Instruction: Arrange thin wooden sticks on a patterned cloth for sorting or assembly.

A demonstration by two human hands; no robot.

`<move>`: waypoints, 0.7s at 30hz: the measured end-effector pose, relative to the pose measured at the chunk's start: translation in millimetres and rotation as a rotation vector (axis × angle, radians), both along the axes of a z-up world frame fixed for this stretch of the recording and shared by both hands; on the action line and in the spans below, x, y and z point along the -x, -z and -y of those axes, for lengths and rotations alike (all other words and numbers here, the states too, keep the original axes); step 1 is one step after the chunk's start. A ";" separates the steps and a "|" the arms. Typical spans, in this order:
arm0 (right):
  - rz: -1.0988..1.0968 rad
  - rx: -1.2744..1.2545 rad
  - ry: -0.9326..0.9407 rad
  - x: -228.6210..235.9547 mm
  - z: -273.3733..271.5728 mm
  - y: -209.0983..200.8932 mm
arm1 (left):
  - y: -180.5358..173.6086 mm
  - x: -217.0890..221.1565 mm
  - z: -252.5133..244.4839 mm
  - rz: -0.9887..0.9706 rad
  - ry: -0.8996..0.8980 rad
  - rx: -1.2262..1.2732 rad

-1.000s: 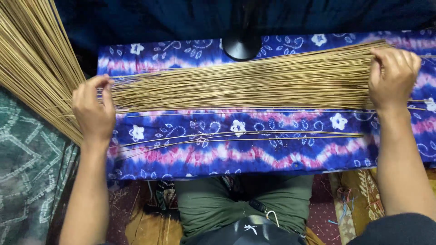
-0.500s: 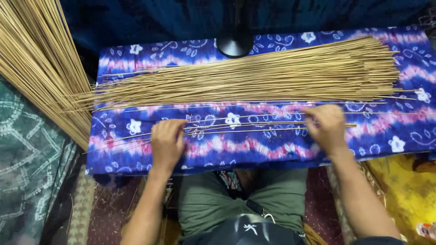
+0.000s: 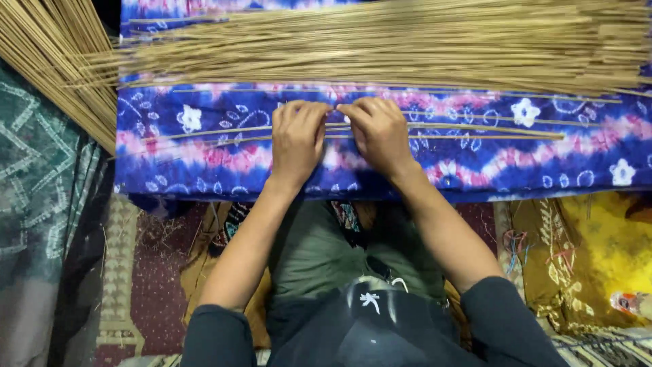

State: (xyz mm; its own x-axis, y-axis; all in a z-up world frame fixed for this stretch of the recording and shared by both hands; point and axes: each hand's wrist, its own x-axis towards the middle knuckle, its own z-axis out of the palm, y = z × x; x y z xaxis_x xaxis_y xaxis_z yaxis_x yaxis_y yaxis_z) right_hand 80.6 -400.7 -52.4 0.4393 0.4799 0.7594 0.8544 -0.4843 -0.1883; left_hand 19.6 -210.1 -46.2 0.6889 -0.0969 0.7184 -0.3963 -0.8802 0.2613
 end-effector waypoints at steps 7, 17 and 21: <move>0.020 0.010 0.043 0.2 -21.8 14.9 | 24.4 -0.7 -6.5 0.077 -0.091 0.030; 0.009 0.086 -0.008 -10.1 -30.3 5.7 | 22.1 0.8 -7.5 0.060 -0.207 0.123; 0.034 0.088 -0.022 -16.0 -30.9 7.3 | 20.5 -0.5 -6.9 0.055 -0.214 0.146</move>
State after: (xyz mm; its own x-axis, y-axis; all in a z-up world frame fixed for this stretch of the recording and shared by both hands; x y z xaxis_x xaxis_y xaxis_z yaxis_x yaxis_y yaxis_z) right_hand 96.6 -369.8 -59.7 0.4032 0.5542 0.7282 0.8699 -0.4791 -0.1171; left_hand 20.1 -203.3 -66.7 0.6417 0.1545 0.7512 -0.2221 -0.9001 0.3748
